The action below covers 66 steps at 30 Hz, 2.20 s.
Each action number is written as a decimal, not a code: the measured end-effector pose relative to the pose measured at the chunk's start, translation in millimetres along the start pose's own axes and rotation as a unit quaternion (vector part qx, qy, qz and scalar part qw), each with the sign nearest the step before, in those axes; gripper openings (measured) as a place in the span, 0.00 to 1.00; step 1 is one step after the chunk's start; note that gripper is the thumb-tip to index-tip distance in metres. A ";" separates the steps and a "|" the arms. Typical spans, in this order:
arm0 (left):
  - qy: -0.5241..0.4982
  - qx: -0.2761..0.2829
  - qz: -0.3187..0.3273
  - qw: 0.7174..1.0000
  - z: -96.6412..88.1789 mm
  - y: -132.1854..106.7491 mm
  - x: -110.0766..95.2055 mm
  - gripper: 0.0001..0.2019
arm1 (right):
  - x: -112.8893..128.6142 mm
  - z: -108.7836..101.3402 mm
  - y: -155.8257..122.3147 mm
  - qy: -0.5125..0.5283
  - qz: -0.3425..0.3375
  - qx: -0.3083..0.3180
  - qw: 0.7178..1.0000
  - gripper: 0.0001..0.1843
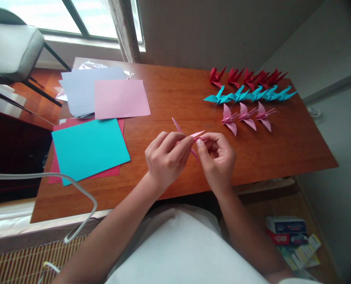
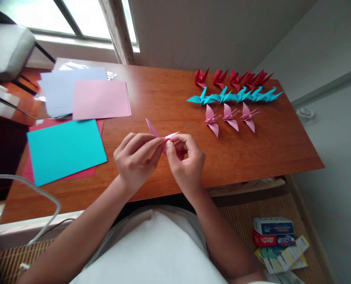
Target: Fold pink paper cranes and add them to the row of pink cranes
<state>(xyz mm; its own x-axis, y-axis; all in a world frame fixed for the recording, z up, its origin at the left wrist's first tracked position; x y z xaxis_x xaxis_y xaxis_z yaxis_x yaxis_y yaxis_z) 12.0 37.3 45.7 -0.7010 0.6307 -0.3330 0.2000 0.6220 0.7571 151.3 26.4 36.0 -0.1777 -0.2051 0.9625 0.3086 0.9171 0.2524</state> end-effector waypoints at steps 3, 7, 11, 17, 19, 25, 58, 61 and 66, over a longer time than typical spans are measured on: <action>-0.029 0.005 -0.015 0.999 0.7 1.6 2.1 0.03 | 1.0 -2.8 0.5 -0.044 -0.027 0.019 0.998 0.03; -0.058 0.002 -0.035 0.998 1.4 4.3 4.4 0.02 | 7.4 -7.6 4.2 -0.109 -0.079 0.031 0.990 0.03; -0.082 0.008 -0.053 0.995 3.9 5.7 6.6 0.04 | 14.5 -10.1 9.3 -0.158 -0.123 0.057 0.978 0.03; -0.113 0.015 -0.055 0.992 6.9 6.1 7.3 0.03 | 18.0 -13.3 13.9 -0.188 -0.156 0.085 0.966 0.03; -0.131 0.016 -0.067 0.989 7.9 5.7 8.9 0.03 | 18.4 -13.3 15.0 -0.190 -0.162 0.098 0.963 0.03; -0.196 0.059 -0.132 0.970 14.4 3.8 15.6 0.03 | 20.6 -12.8 20.1 -0.184 -0.170 0.141 0.958 0.03; -0.656 0.356 -0.481 0.460 49.6 -25.0 12.7 0.14 | 24.6 2.7 57.4 0.099 0.115 0.483 0.862 0.09; -0.661 0.360 -0.475 0.455 50.4 -26.5 12.2 0.14 | 22.3 4.9 57.4 0.123 0.122 0.492 0.853 0.07; -0.659 0.360 -0.478 0.456 50.8 -25.7 11.0 0.15 | 19.6 7.7 56.8 0.133 0.135 0.504 0.843 0.07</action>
<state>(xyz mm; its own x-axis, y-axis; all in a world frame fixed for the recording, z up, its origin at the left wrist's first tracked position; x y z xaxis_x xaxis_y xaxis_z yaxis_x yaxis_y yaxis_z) 33.9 51.8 -5.9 0.2218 -0.6520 -0.7251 0.7402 0.5967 -0.3101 158.2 77.1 68.4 0.0297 0.1118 0.9933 -0.6698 0.7399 -0.0633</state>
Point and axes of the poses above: each hand's wrist, its own y-axis towards the middle knuckle, its own z-axis out of the palm, x = y × z, the point moved 6 cm from there along y, towards the middle knuckle, and after that the axes turned 4 degrees about y, right-handed, at the moved point
